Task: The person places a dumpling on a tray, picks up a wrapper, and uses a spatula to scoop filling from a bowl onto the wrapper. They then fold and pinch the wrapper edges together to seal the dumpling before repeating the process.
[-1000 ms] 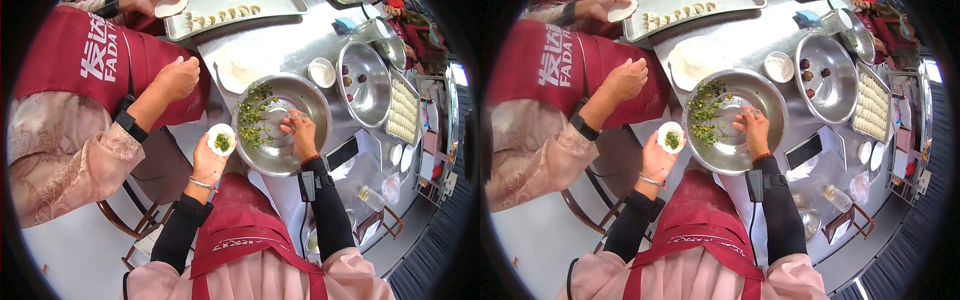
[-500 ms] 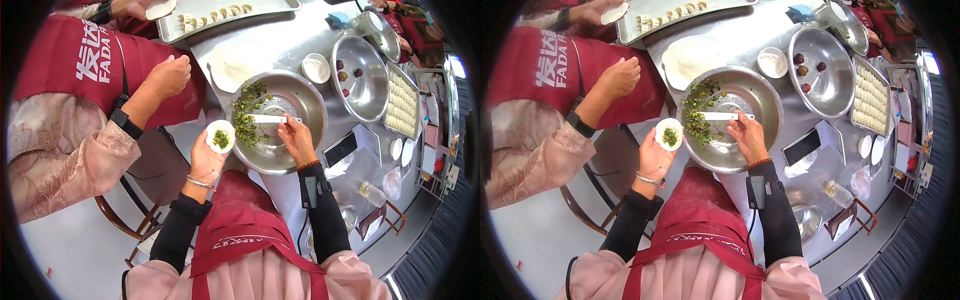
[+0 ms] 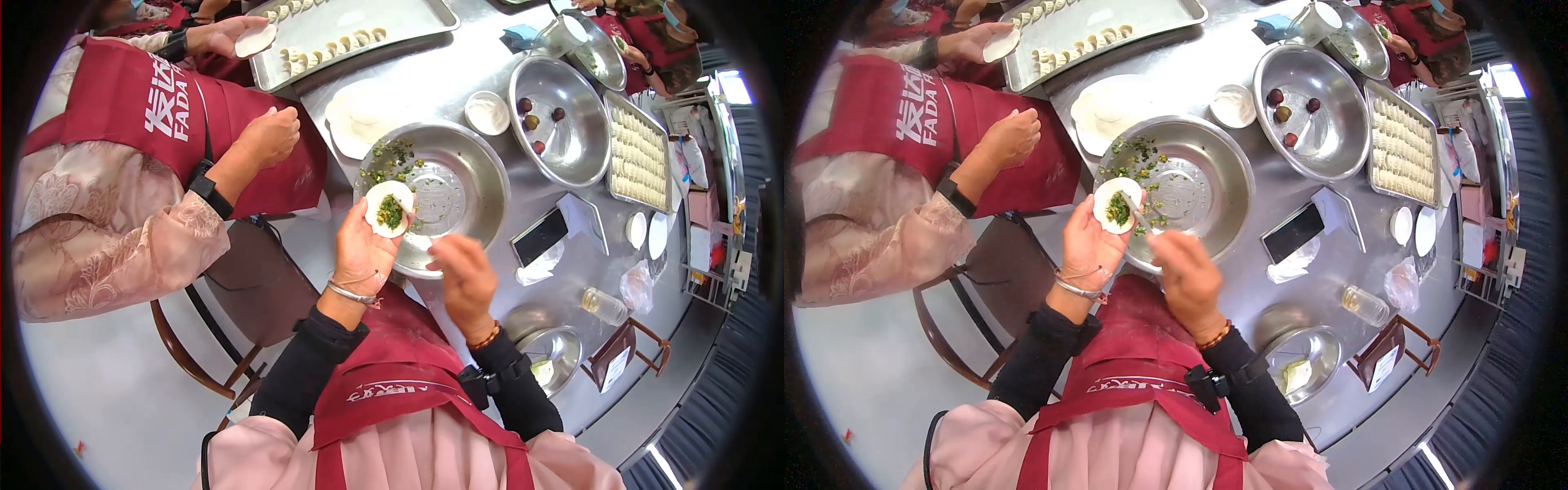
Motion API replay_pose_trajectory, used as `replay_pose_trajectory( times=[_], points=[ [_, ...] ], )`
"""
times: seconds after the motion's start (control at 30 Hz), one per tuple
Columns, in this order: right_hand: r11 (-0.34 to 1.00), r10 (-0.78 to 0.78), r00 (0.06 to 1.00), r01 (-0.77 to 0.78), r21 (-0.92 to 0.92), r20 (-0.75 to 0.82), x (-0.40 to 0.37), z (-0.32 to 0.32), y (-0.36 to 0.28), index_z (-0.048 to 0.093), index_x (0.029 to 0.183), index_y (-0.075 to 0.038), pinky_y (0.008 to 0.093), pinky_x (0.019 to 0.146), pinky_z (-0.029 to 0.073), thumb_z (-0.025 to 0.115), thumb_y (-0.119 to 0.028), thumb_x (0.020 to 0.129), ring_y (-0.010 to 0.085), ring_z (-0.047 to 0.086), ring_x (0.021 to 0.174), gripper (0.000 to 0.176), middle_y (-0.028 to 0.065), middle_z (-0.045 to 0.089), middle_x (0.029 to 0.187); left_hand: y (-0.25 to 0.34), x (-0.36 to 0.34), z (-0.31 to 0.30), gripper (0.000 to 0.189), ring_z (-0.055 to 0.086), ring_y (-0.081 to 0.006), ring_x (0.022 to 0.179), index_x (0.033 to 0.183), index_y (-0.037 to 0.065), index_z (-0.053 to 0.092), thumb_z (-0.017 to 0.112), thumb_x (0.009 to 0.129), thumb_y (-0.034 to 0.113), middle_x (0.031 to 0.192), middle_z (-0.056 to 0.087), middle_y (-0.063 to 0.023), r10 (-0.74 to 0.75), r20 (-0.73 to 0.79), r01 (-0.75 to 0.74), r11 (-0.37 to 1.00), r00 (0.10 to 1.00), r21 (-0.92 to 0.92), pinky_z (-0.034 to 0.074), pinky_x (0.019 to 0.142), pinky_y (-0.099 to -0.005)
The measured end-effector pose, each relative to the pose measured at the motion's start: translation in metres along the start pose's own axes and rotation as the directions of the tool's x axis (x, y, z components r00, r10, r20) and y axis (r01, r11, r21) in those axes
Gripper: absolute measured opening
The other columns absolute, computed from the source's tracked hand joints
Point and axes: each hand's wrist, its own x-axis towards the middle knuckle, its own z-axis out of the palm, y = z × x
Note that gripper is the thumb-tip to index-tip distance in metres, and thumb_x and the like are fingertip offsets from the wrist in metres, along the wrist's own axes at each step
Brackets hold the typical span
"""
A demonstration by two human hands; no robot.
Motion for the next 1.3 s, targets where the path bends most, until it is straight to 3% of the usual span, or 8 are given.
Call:
replay_pose_trajectory(
  times=[0.07,0.27,0.4,0.47,0.53,0.8,1.0,1.3],
  points=[
    [0.893,-0.314,0.921,0.369,-0.259,0.231,-0.01,0.002,-0.005,0.063,0.109,-0.001,0.0324,0.067,0.054,0.062,0.005,0.076,0.0231,0.063,0.085,0.034,0.0128,0.058,0.101,-0.003,-0.003,0.005,0.045,0.051,-0.0328,0.116,0.127,-0.007,0.041,0.036,0.097,0.026,0.125,0.051,-0.0224,0.007,-0.027,-0.008,0.999,1.0,-0.036,0.043,0.1,-0.042],
    [0.842,-0.338,0.835,0.474,-0.256,0.433,-0.021,-0.006,-0.012,0.063,0.108,0.0,0.0347,0.071,0.052,0.063,0.005,0.071,0.0261,0.061,0.084,0.038,0.0128,0.058,0.103,0.004,-0.007,-0.012,0.045,0.046,-0.0371,0.122,0.127,-0.01,0.04,0.036,0.097,0.024,0.128,0.048,-0.0255,0.023,-0.037,-0.027,0.995,0.999,-0.092,0.041,0.103,-0.0426],
    [0.894,-0.369,0.867,0.43,-0.129,0.335,-0.015,-0.014,-0.009,0.062,0.107,0.002,0.0319,0.068,0.054,0.061,0.003,0.079,0.0224,0.062,0.084,0.029,0.0118,0.059,0.104,0.022,-0.006,-0.025,0.044,0.046,-0.0381,0.122,0.126,-0.01,0.039,0.038,0.096,0.022,0.128,0.047,-0.0263,0.094,-0.109,-0.106,0.987,0.99,-0.116,0.042,0.102,-0.0441],
    [0.932,0.316,0.949,-0.313,0.183,0.011,-0.005,-0.011,0.003,0.061,0.106,0.003,0.0283,0.064,0.056,0.056,-0.004,0.089,0.0173,0.061,0.086,0.019,0.0091,0.06,0.103,0.03,-0.006,-0.033,0.043,0.046,-0.0384,0.122,0.126,-0.01,0.038,0.039,0.096,0.021,0.128,0.047,-0.0267,0.104,-0.128,-0.122,0.983,0.986,-0.139,0.043,0.1,-0.0453],
    [0.733,0.617,0.785,-0.553,0.396,-0.047,0.023,-0.009,0.036,0.061,0.105,0.003,0.0259,0.061,0.057,0.051,-0.012,0.095,0.0136,0.06,0.084,0.02,0.0073,0.06,0.103,0.037,-0.007,-0.04,0.043,0.046,-0.0386,0.122,0.126,-0.01,0.038,0.039,0.096,0.021,0.128,0.047,-0.0267,0.129,-0.157,-0.146,0.984,0.979,-0.104,0.043,0.1,-0.0454],
    [0.628,0.742,0.671,-0.686,0.367,-0.015,0.042,0.006,0.135,0.06,0.105,0.002,0.025,0.06,0.058,0.052,-0.015,0.095,0.013,0.061,0.08,0.022,0.0083,0.06,0.096,0.044,-0.006,-0.07,0.043,0.048,-0.0369,0.121,0.124,-0.009,0.041,0.042,0.094,0.022,0.126,0.05,-0.0244,0.093,-0.235,-0.12,0.987,0.968,-0.104,0.04,0.103,-0.0464],
    [0.291,0.848,0.474,-0.79,0.539,0.236,0.028,0.026,0.152,0.058,0.109,0.002,0.0246,0.062,0.057,0.049,-0.013,0.095,0.0138,0.063,0.083,0.022,0.0067,0.059,0.093,0.045,0.001,-0.081,0.042,0.048,-0.0369,0.121,0.124,-0.009,0.042,0.043,0.094,0.021,0.125,0.051,-0.0236,0.08,-0.251,-0.114,0.986,0.965,-0.125,0.04,0.104,-0.0464],
    [0.061,0.8,0.451,-0.717,0.694,0.395,0.028,0.029,0.163,0.055,0.112,0.004,0.0212,0.06,0.055,0.051,-0.014,0.096,0.013,0.064,0.079,0.024,0.0077,0.06,0.089,0.045,0.002,-0.081,0.041,0.048,-0.0366,0.121,0.124,-0.008,0.042,0.043,0.094,0.021,0.126,0.051,-0.0231,0.066,-0.27,-0.102,0.987,0.961,-0.121,0.041,0.103,-0.046]
  ],
)
